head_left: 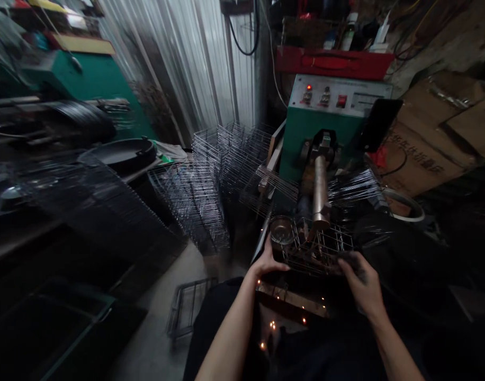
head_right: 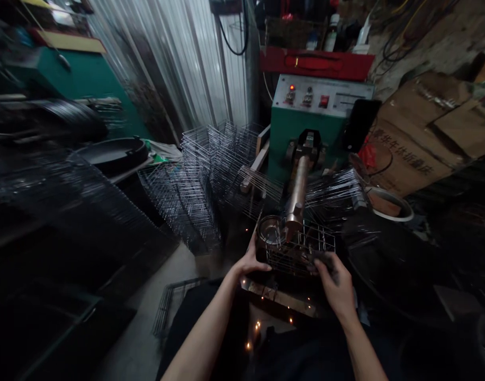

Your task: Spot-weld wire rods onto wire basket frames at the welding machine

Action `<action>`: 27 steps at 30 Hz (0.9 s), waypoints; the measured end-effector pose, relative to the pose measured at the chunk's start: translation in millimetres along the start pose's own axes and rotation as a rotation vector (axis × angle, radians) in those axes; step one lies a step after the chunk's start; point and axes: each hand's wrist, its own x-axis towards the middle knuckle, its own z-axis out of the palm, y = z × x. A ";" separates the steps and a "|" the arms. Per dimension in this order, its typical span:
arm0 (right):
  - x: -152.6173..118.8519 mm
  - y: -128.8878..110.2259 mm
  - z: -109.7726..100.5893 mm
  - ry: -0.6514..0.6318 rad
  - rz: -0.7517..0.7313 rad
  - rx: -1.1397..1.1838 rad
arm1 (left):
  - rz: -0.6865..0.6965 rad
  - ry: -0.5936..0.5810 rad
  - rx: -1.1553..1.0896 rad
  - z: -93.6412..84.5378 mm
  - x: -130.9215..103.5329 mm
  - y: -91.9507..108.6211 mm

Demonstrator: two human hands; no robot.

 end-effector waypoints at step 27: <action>-70.7 -70.9 6.4 -0.322 0.391 0.685 | 0.070 -0.088 0.062 -62.3 -101.9 69.5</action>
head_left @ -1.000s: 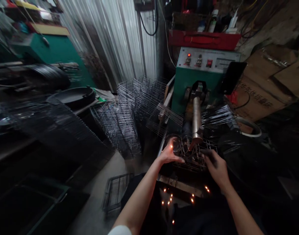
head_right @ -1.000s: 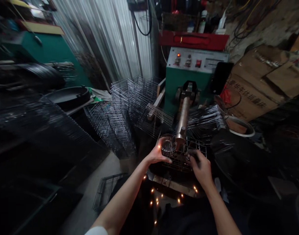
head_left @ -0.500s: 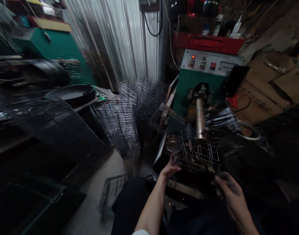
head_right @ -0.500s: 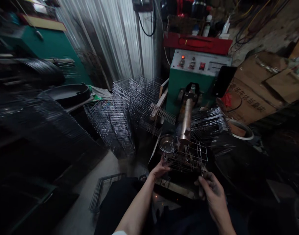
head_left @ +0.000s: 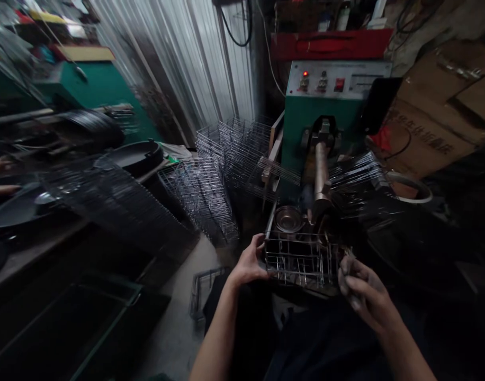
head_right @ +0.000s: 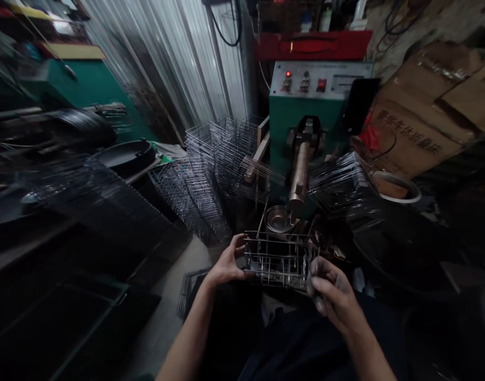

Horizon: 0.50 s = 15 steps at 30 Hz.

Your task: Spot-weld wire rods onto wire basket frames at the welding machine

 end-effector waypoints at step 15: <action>-14.4 32.2 14.4 -0.100 -0.429 -1.153 | 0.056 -0.041 0.724 80.7 3.1 27.5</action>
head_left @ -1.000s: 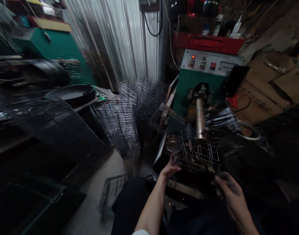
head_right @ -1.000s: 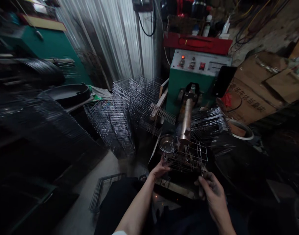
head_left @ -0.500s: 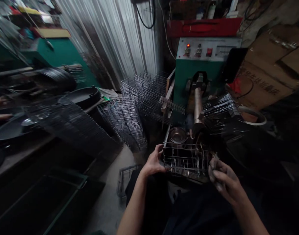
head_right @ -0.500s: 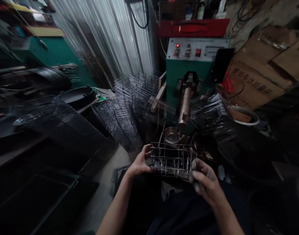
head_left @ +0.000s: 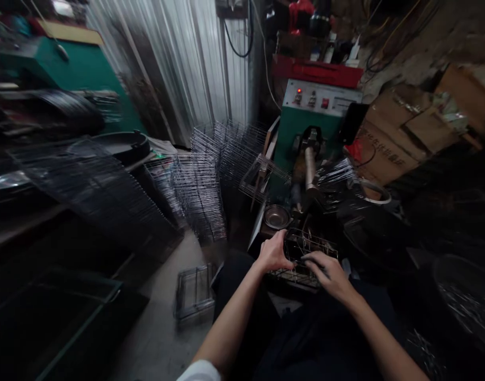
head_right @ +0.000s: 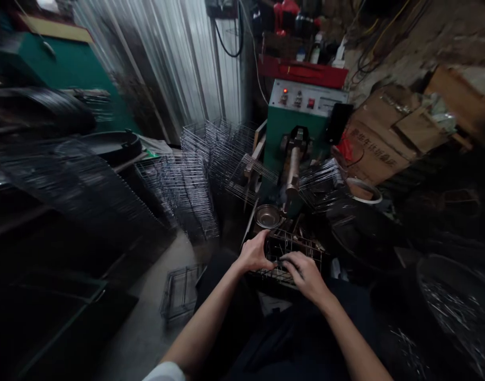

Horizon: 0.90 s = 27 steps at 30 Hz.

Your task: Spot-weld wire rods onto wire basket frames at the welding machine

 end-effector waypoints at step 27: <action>8.5 53.6 16.5 0.065 -0.314 -0.518 | -0.001 0.004 -0.043 15.0 30.4 11.7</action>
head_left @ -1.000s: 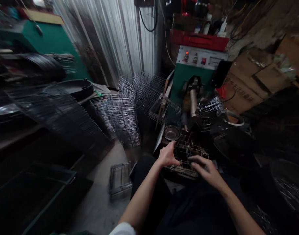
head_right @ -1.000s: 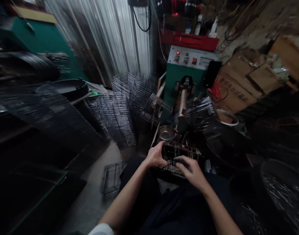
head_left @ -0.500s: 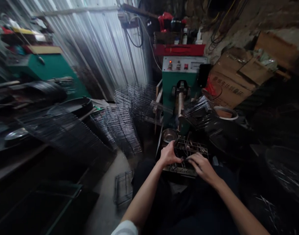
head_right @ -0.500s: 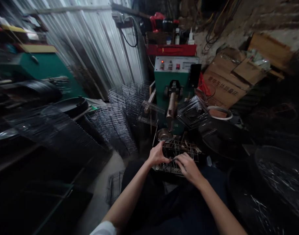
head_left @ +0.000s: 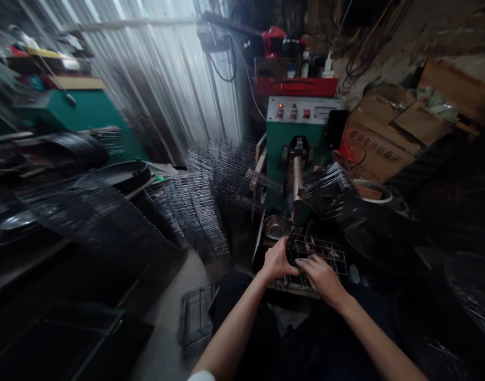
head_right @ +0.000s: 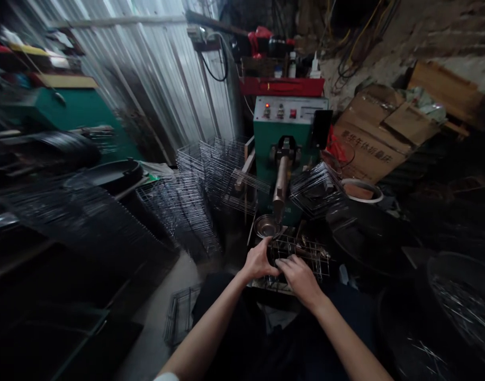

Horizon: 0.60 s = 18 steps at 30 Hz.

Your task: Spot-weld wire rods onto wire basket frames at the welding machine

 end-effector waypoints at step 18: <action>25.5 25.4 -4.0 0.078 0.023 0.165 | 0.055 0.069 -0.194 15.7 39.0 -19.5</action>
